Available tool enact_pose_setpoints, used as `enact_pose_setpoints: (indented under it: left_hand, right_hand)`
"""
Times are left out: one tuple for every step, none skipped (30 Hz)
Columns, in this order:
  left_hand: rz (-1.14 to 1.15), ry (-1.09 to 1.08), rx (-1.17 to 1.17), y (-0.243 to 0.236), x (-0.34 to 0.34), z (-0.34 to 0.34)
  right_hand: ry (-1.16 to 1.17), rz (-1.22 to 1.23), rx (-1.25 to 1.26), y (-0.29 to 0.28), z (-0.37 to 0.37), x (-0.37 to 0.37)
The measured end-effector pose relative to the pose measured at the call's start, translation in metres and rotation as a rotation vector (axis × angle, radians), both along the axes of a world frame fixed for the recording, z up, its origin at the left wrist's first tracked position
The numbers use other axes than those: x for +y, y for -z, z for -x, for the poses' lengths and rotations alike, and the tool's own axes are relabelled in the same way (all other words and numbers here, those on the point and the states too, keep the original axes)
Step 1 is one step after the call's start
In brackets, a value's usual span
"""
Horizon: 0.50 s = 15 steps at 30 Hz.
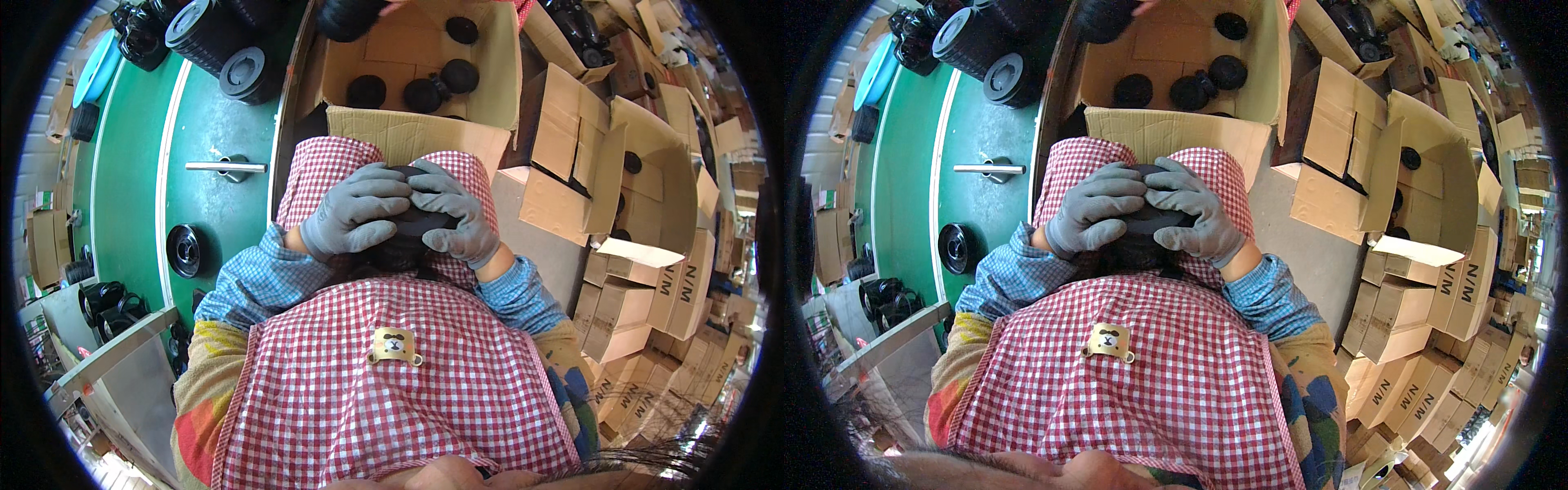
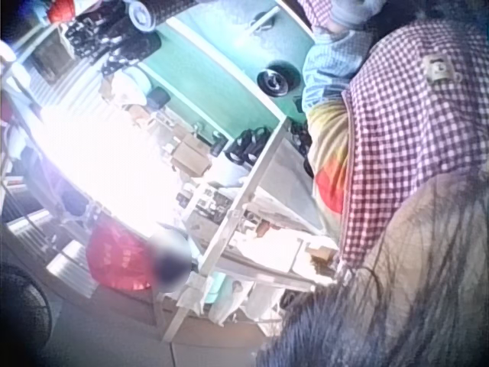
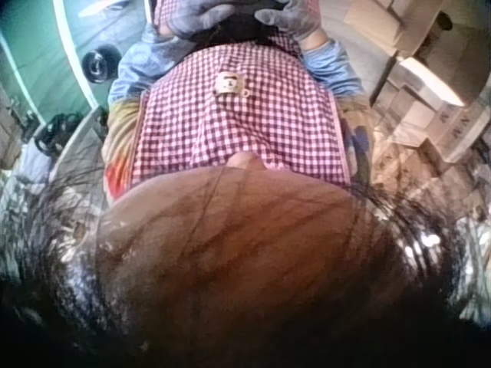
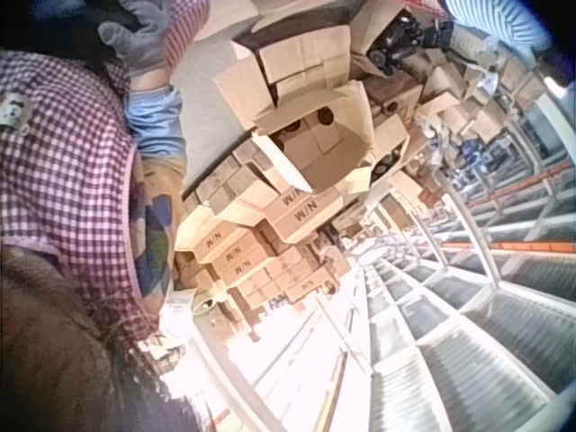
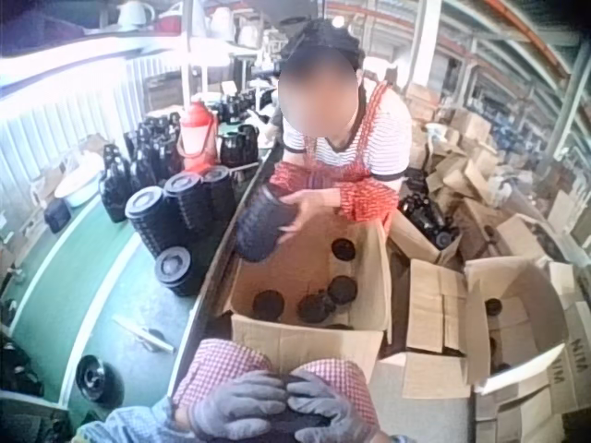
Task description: The person repeatedly picks up small black ceramic pots from a cardboard box, uses a metal tool to smooth the rim, and places the finished items on a green table. The process is repeated for multiple pots.
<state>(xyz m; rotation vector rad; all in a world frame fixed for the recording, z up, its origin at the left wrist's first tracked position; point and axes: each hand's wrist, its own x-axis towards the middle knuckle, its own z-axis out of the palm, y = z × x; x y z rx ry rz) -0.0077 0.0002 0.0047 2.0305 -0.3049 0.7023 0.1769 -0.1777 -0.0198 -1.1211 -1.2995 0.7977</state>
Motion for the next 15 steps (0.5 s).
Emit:
enact_pose_setpoints:
  left_hand:
    - [-0.023, 0.002, 0.005, 0.000, 0.000, 0.001]
    - [-0.049, 0.005, 0.009, 0.000, 0.001, 0.000]
    - [-0.002, 0.003, 0.026, -0.001, 0.001, 0.000]
    - [0.044, 0.001, 0.043, -0.001, 0.002, 0.000]
    - [0.091, -0.002, 0.059, -0.001, 0.003, -0.001]
    - [0.143, -0.052, 0.060, -0.002, -0.001, -0.001]
    - [0.167, -0.049, 0.078, -0.004, -0.001, -0.002]
    - [0.193, -0.047, 0.100, -0.006, -0.001, -0.003]
    - [0.218, -0.045, 0.121, -0.007, -0.001, -0.002]
    - [0.181, -0.038, 0.094, -0.006, 0.000, -0.002]
    - [0.144, -0.030, 0.066, -0.006, 0.002, -0.004]
    - [0.107, -0.021, 0.038, -0.005, 0.003, -0.005]
    - [0.092, -0.020, 0.039, -0.003, 0.003, -0.005]
    - [0.077, -0.021, 0.041, -0.001, 0.004, -0.004]
    - [0.062, -0.021, 0.043, 0.001, 0.004, -0.003]
  right_hand:
    - [-0.012, -0.007, -0.003, 0.001, -0.002, 0.001]
    - [-0.023, -0.016, -0.007, 0.000, -0.003, 0.002]
    - [-0.009, 0.003, -0.020, -0.002, -0.004, 0.002]
    - [0.006, 0.023, -0.033, -0.006, -0.004, 0.003]
    - [0.021, 0.042, -0.046, -0.011, -0.002, 0.004]
    - [0.063, 0.105, 0.032, -0.016, 0.003, 0.005]
    - [0.063, 0.099, 0.046, -0.017, 0.002, 0.006]
    - [0.063, 0.095, 0.063, -0.018, 0.002, 0.006]
    - [0.062, 0.091, 0.080, -0.018, 0.002, 0.006]
    - [0.052, 0.067, 0.074, -0.016, 0.002, 0.006]
    - [0.043, 0.042, 0.066, -0.014, 0.001, 0.006]
    - [0.034, 0.017, 0.058, -0.011, 0.001, 0.005]
    - [0.033, 0.015, 0.036, -0.009, -0.001, 0.005]
    - [0.030, 0.012, 0.014, -0.006, -0.002, 0.006]
    - [0.027, 0.009, -0.009, -0.005, -0.002, 0.006]
